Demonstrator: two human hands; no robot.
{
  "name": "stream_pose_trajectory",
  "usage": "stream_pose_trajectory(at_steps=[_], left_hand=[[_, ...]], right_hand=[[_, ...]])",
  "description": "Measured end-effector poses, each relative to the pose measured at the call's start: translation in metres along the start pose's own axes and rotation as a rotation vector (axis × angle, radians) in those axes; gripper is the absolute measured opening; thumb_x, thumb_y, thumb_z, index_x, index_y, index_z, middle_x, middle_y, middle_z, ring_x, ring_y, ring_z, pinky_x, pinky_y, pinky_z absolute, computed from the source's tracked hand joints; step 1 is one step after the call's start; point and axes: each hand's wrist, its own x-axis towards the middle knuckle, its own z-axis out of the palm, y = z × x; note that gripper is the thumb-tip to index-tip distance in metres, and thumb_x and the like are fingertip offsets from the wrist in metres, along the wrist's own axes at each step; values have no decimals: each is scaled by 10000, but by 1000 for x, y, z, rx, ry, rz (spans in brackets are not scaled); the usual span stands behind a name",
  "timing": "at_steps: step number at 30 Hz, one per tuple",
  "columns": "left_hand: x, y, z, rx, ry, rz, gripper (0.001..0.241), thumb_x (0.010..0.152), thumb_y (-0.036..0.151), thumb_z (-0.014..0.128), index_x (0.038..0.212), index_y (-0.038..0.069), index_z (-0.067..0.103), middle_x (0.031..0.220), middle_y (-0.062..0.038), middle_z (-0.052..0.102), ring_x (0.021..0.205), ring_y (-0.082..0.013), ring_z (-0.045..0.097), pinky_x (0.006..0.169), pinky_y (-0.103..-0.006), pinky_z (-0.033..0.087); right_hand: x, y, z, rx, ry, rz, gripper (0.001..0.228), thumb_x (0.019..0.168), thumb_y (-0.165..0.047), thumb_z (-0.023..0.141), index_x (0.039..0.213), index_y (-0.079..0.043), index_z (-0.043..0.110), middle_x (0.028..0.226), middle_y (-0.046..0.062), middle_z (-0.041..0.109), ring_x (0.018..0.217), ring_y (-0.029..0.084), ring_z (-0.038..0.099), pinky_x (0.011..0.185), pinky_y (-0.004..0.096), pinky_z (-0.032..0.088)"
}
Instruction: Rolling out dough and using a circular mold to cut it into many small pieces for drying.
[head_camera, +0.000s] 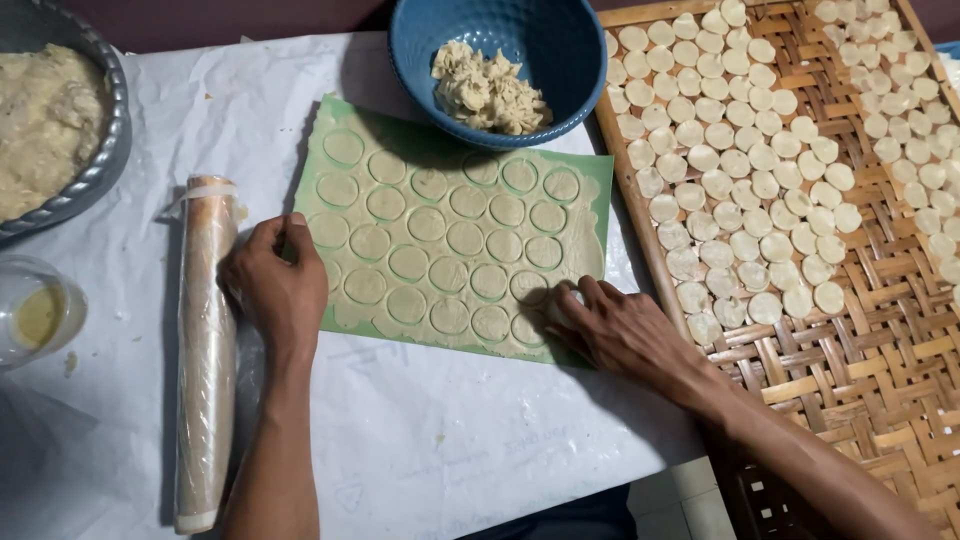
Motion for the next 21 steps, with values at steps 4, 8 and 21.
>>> stream_pose_trajectory(at_steps=[4,8,21], left_hand=[[0,6,-4,6,-4,8,202,1050,169,673,959,26,781,751,-142,731,794,-405,735,738,-446,541],[0,9,-6,20,-6,-7,215,1050,191,667,946,39,777,745,-135,731,789,-407,733,744,-456,537],[0,-8,1,61,1,-19,222,1038,235,668,960,68,791,770,-121,741,821,-410,729,791,-466,529]], right_hand=[[-10,-15,18,-44,39,102,323,958,-203,418,1260,-91,449,835,59,427,662,337,638,453,455,529],[-5,-22,13,-41,42,154,306,980,-236,416,1254,-101,440,818,48,418,636,313,632,446,433,528],[14,21,-25,82,-93,372,507,913,-343,567,1366,-175,416,980,58,497,886,328,646,630,511,589]])
